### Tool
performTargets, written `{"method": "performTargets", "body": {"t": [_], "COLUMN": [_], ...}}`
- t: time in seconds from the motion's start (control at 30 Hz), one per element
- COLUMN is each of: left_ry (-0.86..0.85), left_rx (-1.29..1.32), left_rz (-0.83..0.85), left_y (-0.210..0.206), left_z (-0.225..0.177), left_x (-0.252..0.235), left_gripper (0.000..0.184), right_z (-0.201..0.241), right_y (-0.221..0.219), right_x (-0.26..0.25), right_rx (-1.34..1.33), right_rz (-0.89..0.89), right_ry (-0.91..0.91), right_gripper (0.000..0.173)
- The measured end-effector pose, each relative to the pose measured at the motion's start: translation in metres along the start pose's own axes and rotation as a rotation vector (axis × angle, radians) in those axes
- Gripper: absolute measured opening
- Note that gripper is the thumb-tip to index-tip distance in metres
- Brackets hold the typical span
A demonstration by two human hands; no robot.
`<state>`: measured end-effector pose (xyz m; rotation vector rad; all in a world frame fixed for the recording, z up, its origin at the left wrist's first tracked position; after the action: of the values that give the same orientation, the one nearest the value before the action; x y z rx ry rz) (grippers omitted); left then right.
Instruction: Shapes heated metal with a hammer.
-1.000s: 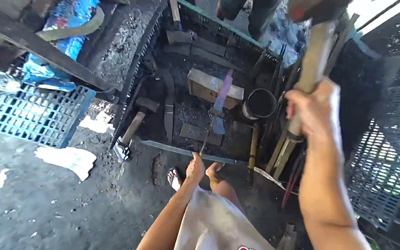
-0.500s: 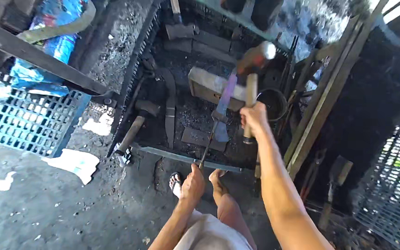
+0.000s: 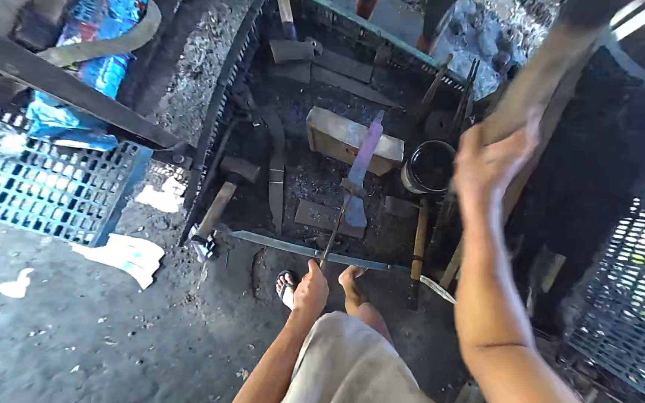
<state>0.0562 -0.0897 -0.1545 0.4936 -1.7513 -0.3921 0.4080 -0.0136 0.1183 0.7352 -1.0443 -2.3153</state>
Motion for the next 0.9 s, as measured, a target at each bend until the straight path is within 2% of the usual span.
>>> {"method": "performTargets", "body": {"t": [0.1, 0.13, 0.17, 0.2, 0.27, 0.37, 0.43, 0.5, 0.57, 0.63, 0.7, 0.77, 0.83, 0.87, 0.9], "left_ry": [0.002, -0.005, -0.010, -0.018, -0.011, -0.016, -0.018, -0.019, 0.009, 0.021, -0.007, -0.035, -0.048, -0.042, -0.035], "left_rx": [-0.001, -0.011, -0.014, -0.007, -0.005, -0.007, -0.013, -0.041, -0.060, -0.063, -0.053, -0.019, -0.006, -0.008, -0.012], "left_rz": [-0.031, -0.022, -0.009, -0.008, 0.031, 0.053, 0.043, 0.011, 0.018, 0.011, -0.034, -0.073, -0.104, -0.087, -0.064], "left_y": [-0.006, -0.005, -0.002, 0.006, 0.008, 0.007, 0.006, 0.005, 0.005, 0.000, -0.008, -0.014, -0.016, -0.013, -0.004], "left_z": [0.002, 0.003, 0.006, 0.005, 0.009, 0.015, 0.016, 0.017, 0.014, 0.014, 0.016, 0.016, 0.017, 0.017, 0.014], "left_x": [-0.004, 0.002, 0.008, 0.009, 0.018, 0.015, 0.017, 0.018, 0.019, 0.018, 0.014, 0.012, 0.017, 0.025, 0.029], "left_gripper": [0.043, 0.042, 0.043, 0.045, 0.047, 0.050, 0.048, 0.045, 0.047, 0.047, 0.044, 0.043, 0.042, 0.042, 0.043], "right_z": [-0.067, -0.083, -0.085, -0.073, -0.036, 0.006, 0.025, 0.037, 0.036, 0.021, -0.009, -0.053, -0.097, -0.103, -0.093], "right_y": [-0.143, -0.172, -0.179, -0.165, -0.098, 0.014, 0.068, 0.098, 0.097, 0.063, -0.003, -0.091, -0.170, -0.182, -0.171], "right_x": [0.063, 0.078, 0.083, 0.073, 0.045, 0.020, 0.008, -0.003, -0.014, -0.013, 0.007, 0.043, 0.073, 0.077, 0.067], "right_rx": [-0.021, -0.084, -0.198, -0.323, -0.460, -0.369, -0.290, -0.233, -0.192, -0.148, -0.107, -0.094, -0.192, -0.290, -0.388], "right_rz": [0.391, 0.508, 0.592, 0.620, 0.576, 0.464, 0.353, 0.230, 0.108, 0.025, 0.067, 0.261, 0.501, 0.579, 0.584], "right_ry": [-0.388, -0.517, -0.629, -0.674, -0.591, -0.369, -0.221, -0.114, -0.027, 0.014, -0.050, -0.255, -0.535, -0.649, -0.688], "right_gripper": [0.048, 0.044, 0.041, 0.038, 0.033, 0.038, 0.040, 0.044, 0.047, 0.045, 0.045, 0.045, 0.042, 0.040, 0.036]}}
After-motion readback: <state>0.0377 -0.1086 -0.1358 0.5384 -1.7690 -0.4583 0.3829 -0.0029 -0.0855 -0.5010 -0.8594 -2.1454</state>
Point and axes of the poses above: each hand's wrist, its own x-axis away from the middle knuckle, its own y-axis out of the back of the hand, z = x × y, the point moved 4 cm from there along -x, towards the middle knuckle, and after that the axes turned 4 degrees about z, right-handed, at the moved point
